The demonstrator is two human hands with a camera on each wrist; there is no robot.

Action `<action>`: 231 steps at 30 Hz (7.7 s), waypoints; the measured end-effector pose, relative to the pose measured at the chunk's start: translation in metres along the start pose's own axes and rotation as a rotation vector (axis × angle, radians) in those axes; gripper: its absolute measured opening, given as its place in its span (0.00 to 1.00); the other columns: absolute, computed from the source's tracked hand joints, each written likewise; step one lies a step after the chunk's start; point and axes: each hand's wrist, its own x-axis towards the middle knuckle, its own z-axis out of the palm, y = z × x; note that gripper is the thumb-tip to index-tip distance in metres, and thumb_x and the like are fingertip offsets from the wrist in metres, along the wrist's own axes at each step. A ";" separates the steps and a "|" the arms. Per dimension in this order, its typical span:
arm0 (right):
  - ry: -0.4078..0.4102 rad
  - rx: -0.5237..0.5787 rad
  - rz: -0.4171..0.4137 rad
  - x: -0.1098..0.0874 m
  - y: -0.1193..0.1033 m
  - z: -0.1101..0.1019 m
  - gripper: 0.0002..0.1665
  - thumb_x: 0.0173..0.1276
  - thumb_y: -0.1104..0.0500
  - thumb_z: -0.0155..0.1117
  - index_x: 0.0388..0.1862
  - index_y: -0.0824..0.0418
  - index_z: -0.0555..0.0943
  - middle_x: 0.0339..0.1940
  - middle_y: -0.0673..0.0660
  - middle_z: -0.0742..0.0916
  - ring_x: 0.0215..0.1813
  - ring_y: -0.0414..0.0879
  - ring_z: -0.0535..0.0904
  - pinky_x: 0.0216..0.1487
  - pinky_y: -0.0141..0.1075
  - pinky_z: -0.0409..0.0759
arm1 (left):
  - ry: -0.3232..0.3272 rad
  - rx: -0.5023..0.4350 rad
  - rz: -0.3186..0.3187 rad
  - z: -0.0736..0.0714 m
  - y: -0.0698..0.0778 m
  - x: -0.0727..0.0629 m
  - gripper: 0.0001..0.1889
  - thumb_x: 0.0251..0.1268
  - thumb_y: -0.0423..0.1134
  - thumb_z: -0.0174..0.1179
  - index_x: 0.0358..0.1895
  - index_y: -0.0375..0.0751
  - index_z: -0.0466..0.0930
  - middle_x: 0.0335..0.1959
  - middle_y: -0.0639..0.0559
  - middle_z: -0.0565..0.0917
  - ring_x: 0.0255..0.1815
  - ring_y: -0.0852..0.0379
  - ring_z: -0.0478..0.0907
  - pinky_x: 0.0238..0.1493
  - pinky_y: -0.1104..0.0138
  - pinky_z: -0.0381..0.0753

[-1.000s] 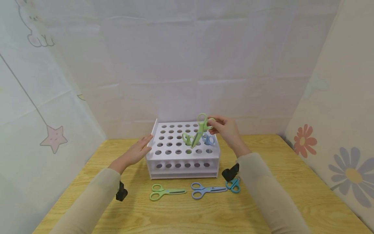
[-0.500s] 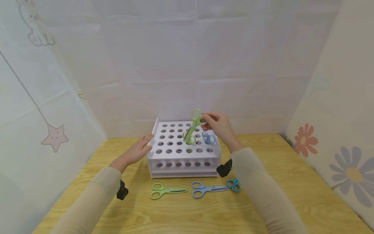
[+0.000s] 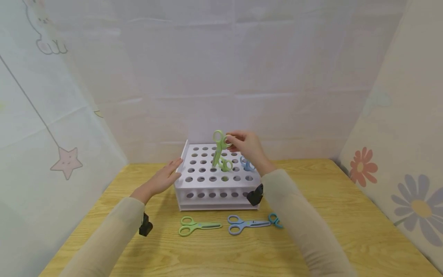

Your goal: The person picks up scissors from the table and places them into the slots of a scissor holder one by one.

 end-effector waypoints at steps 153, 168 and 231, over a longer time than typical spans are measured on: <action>-0.122 -0.143 0.054 -0.054 0.045 -0.021 0.25 0.65 0.62 0.60 0.56 0.76 0.69 0.45 0.70 0.81 0.39 0.63 0.80 0.37 0.43 0.81 | 0.027 0.005 0.019 0.006 -0.003 0.003 0.29 0.71 0.46 0.40 0.72 0.41 0.50 0.72 0.46 0.51 0.71 0.40 0.43 0.64 0.42 0.42; -0.099 -0.229 0.066 -0.082 0.047 -0.050 0.27 0.64 0.59 0.62 0.57 0.74 0.70 0.43 0.68 0.82 0.40 0.59 0.81 0.36 0.39 0.81 | 0.028 0.008 0.011 0.004 -0.004 0.003 0.29 0.70 0.46 0.41 0.72 0.41 0.50 0.72 0.46 0.51 0.71 0.40 0.43 0.64 0.42 0.43; -0.235 -0.286 0.179 -0.173 0.134 -0.088 0.29 0.59 0.62 0.66 0.53 0.79 0.70 0.38 0.64 0.81 0.33 0.48 0.79 0.31 0.36 0.81 | 0.021 -0.006 -0.003 0.003 0.001 -0.001 0.29 0.71 0.46 0.40 0.72 0.41 0.50 0.72 0.45 0.50 0.71 0.41 0.41 0.64 0.43 0.43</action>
